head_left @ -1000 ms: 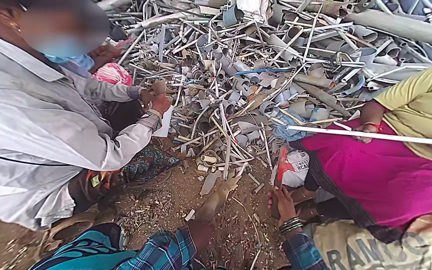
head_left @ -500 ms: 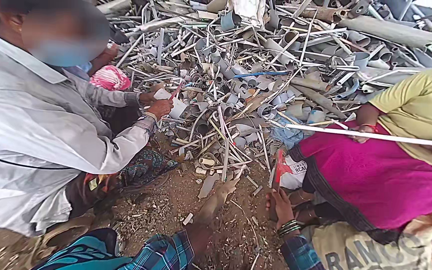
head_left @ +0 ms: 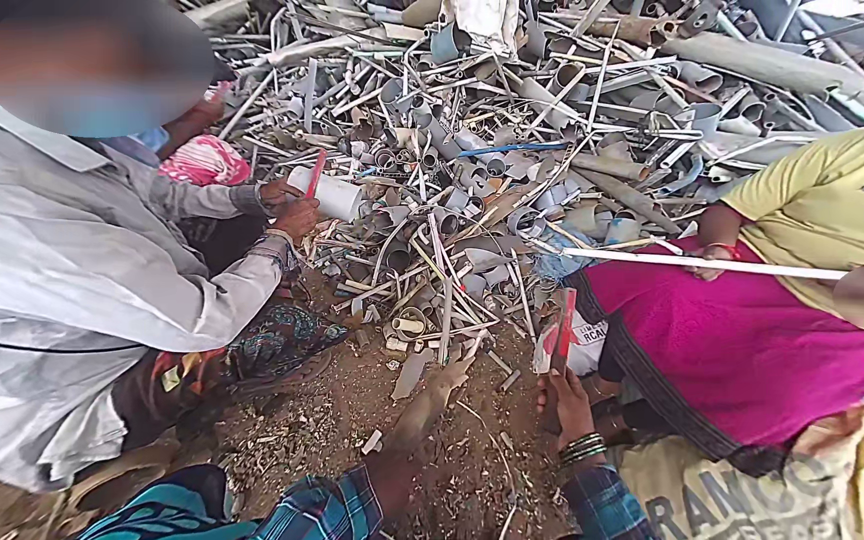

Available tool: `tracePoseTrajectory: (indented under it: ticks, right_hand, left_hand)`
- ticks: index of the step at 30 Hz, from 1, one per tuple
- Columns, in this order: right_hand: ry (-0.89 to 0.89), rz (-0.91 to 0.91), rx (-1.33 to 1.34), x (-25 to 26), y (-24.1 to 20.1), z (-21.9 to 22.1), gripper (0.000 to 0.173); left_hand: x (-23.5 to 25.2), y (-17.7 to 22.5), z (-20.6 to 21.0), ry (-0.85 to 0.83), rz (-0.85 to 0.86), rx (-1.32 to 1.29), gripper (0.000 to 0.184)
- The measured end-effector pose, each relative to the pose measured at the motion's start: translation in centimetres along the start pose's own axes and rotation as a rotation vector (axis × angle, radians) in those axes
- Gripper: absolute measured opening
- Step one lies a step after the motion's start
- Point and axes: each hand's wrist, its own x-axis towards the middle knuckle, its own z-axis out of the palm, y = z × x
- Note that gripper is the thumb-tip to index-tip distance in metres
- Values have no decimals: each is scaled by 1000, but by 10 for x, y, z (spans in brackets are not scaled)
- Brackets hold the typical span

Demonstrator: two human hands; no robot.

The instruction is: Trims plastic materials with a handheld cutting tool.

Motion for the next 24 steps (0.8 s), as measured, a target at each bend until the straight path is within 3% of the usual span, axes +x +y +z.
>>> tracePoseTrajectory:
  ticks: [10, 14, 18, 24]
  right_hand:
    - [102, -113, 101, 5, -25, -23, 25]
    - [102, -106, 94, 6, -24, -26, 26]
    - [11, -26, 9, 5, -17, -24, 26]
    - [-171, 138, -225, -6, -6, -8, 36]
  left_hand:
    - [-41, 39, -35, -69, -62, -8, 48]
    - [-21, 24, -19, -34, -78, -11, 47]
    - [6, 3, 4, 1, -84, -8, 49]
    - [-28, 29, -33, -102, -102, -47, 48]
